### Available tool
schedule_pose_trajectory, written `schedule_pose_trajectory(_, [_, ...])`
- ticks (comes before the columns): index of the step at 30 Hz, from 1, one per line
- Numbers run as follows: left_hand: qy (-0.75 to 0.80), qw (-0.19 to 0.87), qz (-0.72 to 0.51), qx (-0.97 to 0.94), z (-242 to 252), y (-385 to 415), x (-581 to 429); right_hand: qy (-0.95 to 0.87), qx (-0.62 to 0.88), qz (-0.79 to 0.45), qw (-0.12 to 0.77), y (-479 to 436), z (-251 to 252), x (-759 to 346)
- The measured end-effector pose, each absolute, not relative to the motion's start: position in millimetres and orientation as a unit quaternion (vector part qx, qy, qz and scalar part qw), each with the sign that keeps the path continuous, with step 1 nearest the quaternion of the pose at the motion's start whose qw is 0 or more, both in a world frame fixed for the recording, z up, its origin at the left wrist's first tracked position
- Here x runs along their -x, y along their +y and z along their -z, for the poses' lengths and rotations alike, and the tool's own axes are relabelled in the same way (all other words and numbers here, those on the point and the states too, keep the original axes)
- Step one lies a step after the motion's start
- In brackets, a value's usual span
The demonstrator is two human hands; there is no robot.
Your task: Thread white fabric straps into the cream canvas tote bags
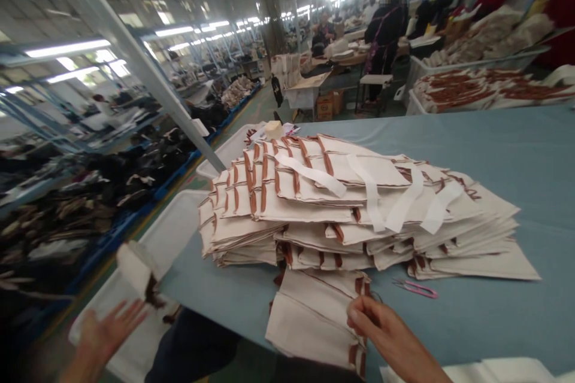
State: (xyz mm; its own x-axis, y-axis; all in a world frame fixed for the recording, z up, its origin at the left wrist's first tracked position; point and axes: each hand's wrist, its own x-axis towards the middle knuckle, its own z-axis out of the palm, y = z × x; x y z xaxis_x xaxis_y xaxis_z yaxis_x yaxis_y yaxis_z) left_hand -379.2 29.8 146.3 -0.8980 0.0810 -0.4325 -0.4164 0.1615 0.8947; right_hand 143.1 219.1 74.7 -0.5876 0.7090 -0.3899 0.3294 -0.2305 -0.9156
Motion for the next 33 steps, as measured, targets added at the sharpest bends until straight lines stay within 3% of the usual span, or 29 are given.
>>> schedule_pose_trajectory(5, [0.747, 0.272, -0.580, 0.178, -40, 9, 343, -0.559, 0.429, -0.696, 0.136, 205, -60, -138])
schedule_pose_trajectory(8, [0.763, 0.286, -0.556, 0.163, -1, 7, 318, -0.549, 0.421, -0.710, 0.128, 203, -63, -133])
schedule_pose_trajectory(14, [0.844, 0.208, -0.493, 0.036, -4, 24, 304, -0.594, 0.415, -0.678, 0.126, 214, -74, -128])
schedule_pose_trajectory(22, [0.803, 0.384, -0.371, -0.265, 14, 90, 204, -0.627, 0.465, -0.618, 0.095, 203, -61, -135])
schedule_pose_trajectory(27, [0.803, 0.395, -0.298, -0.333, 28, 126, 168, -0.666, 0.519, -0.533, 0.057, 196, -62, -150])
schedule_pose_trajectory(33, [0.836, 0.357, -0.227, -0.349, 5, 139, 170, -0.672, 0.592, -0.444, 0.011, 185, -61, -167])
